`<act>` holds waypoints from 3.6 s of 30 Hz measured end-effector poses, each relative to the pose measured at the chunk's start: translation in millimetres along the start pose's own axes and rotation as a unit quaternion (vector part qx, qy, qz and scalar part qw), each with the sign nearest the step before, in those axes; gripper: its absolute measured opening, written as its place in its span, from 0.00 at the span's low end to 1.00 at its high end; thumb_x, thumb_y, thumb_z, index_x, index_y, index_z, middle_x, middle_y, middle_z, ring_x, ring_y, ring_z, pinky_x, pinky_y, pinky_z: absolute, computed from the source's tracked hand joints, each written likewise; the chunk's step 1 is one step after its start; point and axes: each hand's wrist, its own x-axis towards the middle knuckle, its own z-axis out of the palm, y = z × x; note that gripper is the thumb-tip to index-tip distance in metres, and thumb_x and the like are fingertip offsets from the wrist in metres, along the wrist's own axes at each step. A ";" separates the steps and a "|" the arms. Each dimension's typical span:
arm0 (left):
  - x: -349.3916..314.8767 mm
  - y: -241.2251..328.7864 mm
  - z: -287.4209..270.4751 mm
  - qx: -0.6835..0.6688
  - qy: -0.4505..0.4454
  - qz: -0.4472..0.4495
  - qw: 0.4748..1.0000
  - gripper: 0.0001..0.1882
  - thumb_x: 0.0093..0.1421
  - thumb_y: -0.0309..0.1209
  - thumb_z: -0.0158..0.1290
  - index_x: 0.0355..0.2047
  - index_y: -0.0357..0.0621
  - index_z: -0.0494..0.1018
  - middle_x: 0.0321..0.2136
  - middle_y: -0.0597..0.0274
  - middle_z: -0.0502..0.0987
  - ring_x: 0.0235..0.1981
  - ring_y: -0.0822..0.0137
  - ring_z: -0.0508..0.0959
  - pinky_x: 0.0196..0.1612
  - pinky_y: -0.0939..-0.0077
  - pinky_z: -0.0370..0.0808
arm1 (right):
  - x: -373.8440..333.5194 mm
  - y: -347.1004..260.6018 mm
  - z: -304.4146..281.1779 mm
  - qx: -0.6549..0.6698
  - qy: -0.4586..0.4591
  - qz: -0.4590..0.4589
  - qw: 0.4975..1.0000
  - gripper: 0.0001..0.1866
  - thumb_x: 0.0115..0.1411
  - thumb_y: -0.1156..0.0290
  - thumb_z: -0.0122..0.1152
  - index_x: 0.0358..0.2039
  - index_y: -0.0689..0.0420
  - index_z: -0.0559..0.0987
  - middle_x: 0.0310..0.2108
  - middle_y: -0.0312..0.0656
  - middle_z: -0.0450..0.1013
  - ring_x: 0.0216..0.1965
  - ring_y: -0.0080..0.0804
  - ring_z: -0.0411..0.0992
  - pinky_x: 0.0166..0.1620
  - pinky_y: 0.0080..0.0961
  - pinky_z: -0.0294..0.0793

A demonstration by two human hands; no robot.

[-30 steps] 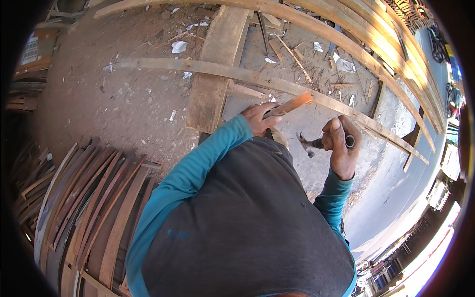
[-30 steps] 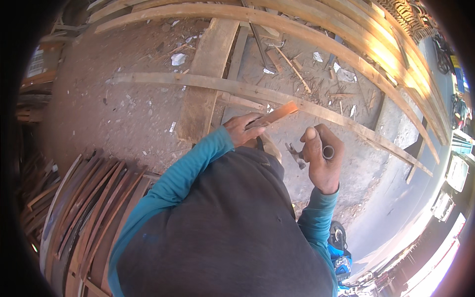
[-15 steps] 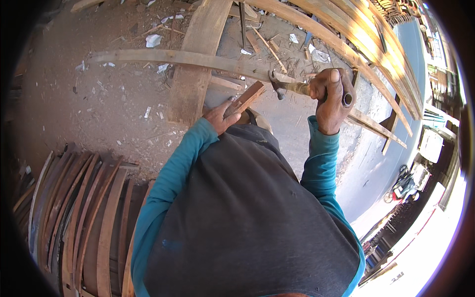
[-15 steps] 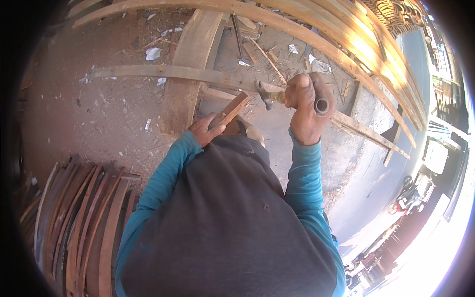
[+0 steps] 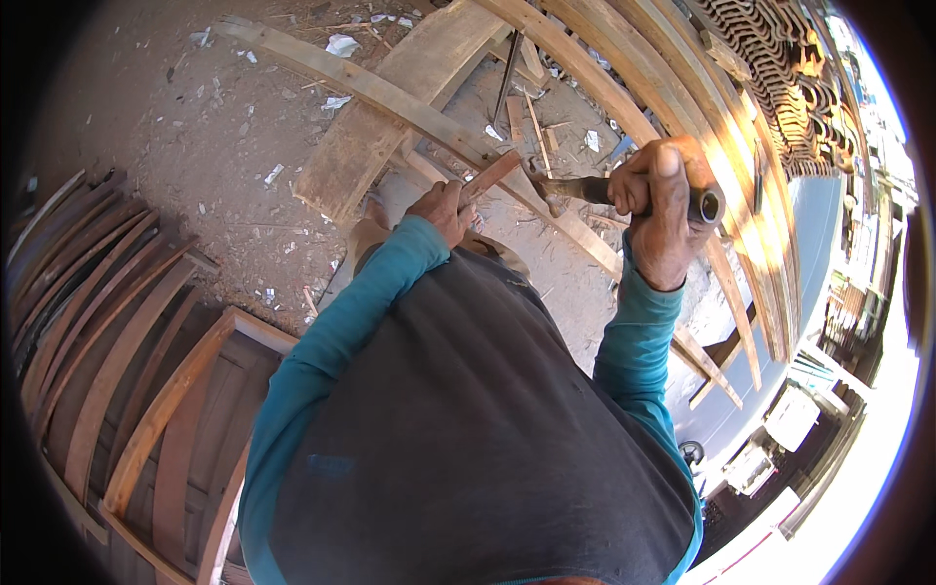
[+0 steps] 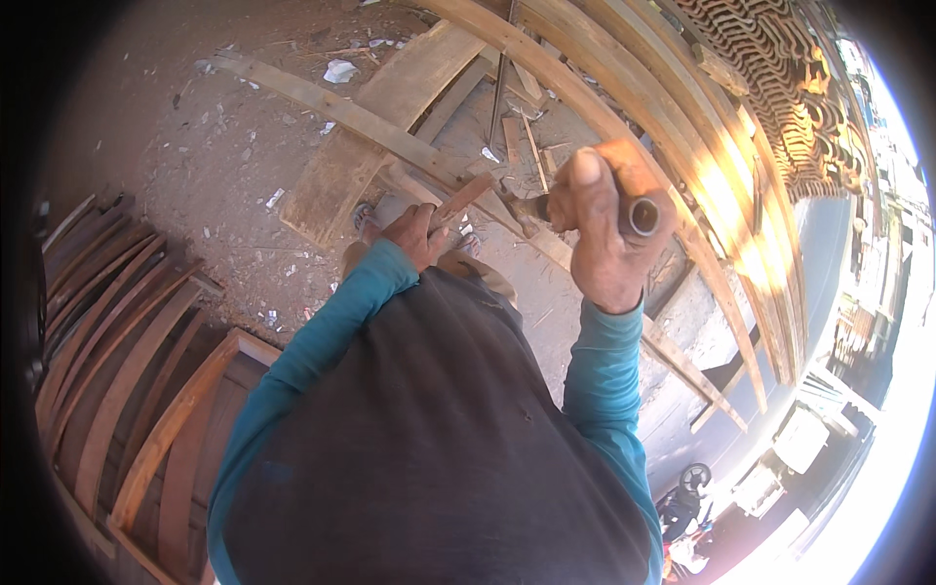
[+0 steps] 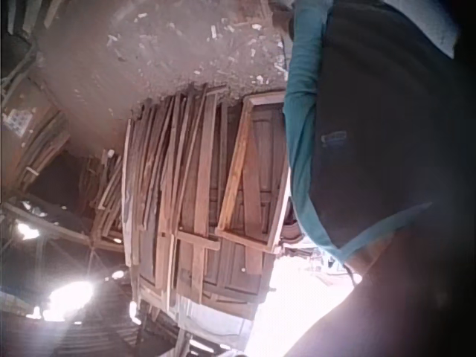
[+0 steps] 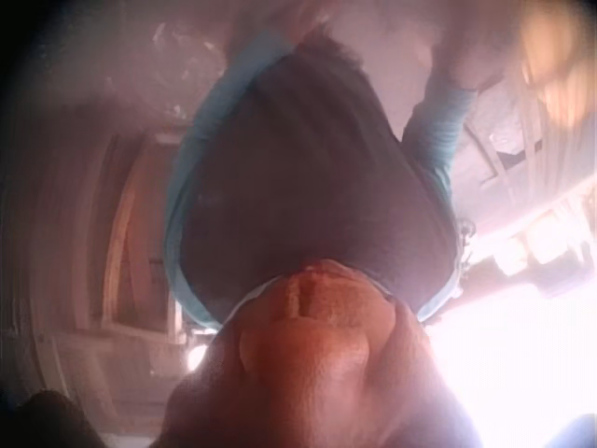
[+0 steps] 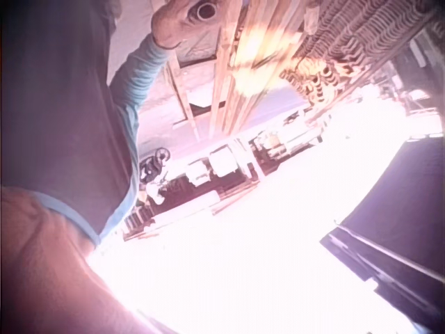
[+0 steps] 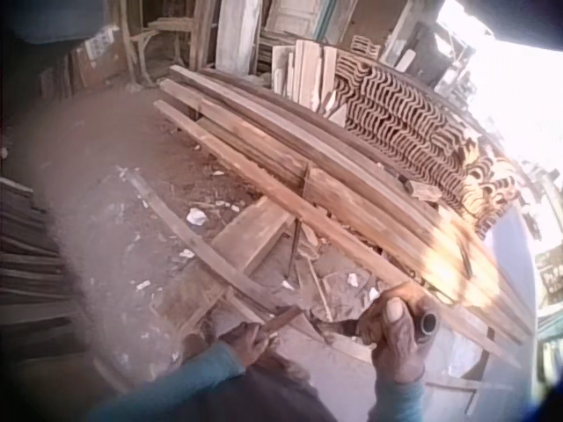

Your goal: The person uses pliers to pull nails out of a wooden beam and uses a hammer to knock out other nails from another piece of wood.

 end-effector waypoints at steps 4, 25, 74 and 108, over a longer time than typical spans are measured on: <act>-0.6 10.4 39.2 -0.037 0.032 -0.039 0.998 0.20 0.63 0.37 0.54 0.49 0.38 0.65 0.42 0.40 0.75 0.43 0.41 0.79 0.45 0.51 0.76 | 37.8 6.5 24.8 -0.037 -0.094 0.033 0.994 0.18 0.66 0.65 0.60 0.21 0.59 0.73 0.14 0.30 0.65 0.16 0.16 0.63 0.20 0.19 0.60; 3.5 26.5 40.5 -0.115 -0.008 -0.126 0.985 0.25 0.65 0.44 0.51 0.55 0.44 0.61 0.42 0.40 0.77 0.43 0.40 0.79 0.45 0.46 0.75 | 158.8 235.4 265.9 -0.465 -0.345 -0.036 0.814 0.36 0.61 0.38 0.53 0.35 0.66 0.83 0.40 0.60 0.79 0.48 0.53 0.77 0.53 0.40 0.75; -0.9 30.5 103.5 0.071 0.130 -0.182 0.972 0.29 0.63 0.58 0.49 0.49 0.44 0.68 0.43 0.39 0.79 0.50 0.38 0.76 0.52 0.45 0.72 | 33.2 33.2 3.6 0.059 -0.283 -0.075 0.954 0.17 0.60 0.63 0.65 0.21 0.60 0.71 0.14 0.36 0.60 0.20 0.19 0.56 0.24 0.26 0.58; -2.5 77.7 104.7 -0.044 0.013 -0.231 0.972 0.29 0.66 0.54 0.45 0.57 0.45 0.66 0.47 0.37 0.78 0.51 0.41 0.77 0.61 0.44 0.63 | 14.6 52.4 -75.4 0.094 -0.233 -0.025 0.968 0.17 0.59 0.77 0.62 0.18 0.57 0.64 0.15 0.36 0.64 0.17 0.21 0.60 0.21 0.25 0.59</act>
